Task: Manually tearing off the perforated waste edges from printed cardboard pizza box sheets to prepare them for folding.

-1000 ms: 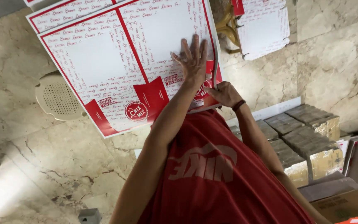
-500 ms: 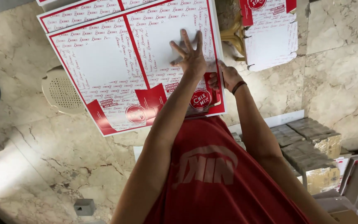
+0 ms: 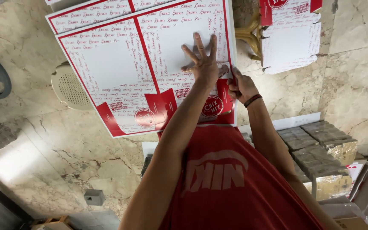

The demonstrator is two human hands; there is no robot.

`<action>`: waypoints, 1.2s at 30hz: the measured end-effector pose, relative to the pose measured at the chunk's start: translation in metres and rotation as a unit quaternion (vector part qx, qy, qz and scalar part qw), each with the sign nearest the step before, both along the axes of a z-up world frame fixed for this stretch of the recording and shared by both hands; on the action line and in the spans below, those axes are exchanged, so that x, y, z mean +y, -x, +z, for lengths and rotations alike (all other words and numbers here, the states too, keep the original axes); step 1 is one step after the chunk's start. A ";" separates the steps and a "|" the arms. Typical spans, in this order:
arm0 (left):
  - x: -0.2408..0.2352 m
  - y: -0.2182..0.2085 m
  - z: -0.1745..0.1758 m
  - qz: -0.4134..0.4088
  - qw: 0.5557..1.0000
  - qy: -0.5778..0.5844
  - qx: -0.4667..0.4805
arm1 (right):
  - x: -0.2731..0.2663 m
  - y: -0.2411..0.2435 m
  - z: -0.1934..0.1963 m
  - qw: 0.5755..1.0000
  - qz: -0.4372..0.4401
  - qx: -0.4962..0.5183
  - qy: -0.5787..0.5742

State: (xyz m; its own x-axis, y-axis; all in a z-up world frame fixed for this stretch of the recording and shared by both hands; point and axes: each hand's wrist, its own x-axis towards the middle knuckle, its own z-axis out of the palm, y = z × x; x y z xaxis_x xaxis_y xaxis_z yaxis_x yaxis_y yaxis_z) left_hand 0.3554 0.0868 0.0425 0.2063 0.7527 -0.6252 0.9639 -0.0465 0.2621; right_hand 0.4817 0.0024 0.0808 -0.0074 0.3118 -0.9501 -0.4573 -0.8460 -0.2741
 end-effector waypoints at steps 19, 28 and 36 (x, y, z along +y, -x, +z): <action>-0.002 0.043 -0.011 -0.295 0.921 -0.252 -0.042 | 0.014 0.017 0.017 0.968 0.061 -0.184 -0.161; 0.016 0.052 0.027 -0.308 0.949 -0.019 -0.061 | -0.109 0.018 -0.006 0.958 0.064 -0.276 -0.034; -0.006 0.163 0.030 -0.315 0.948 0.029 -0.025 | -0.171 0.170 -0.052 0.929 -0.366 -0.047 0.038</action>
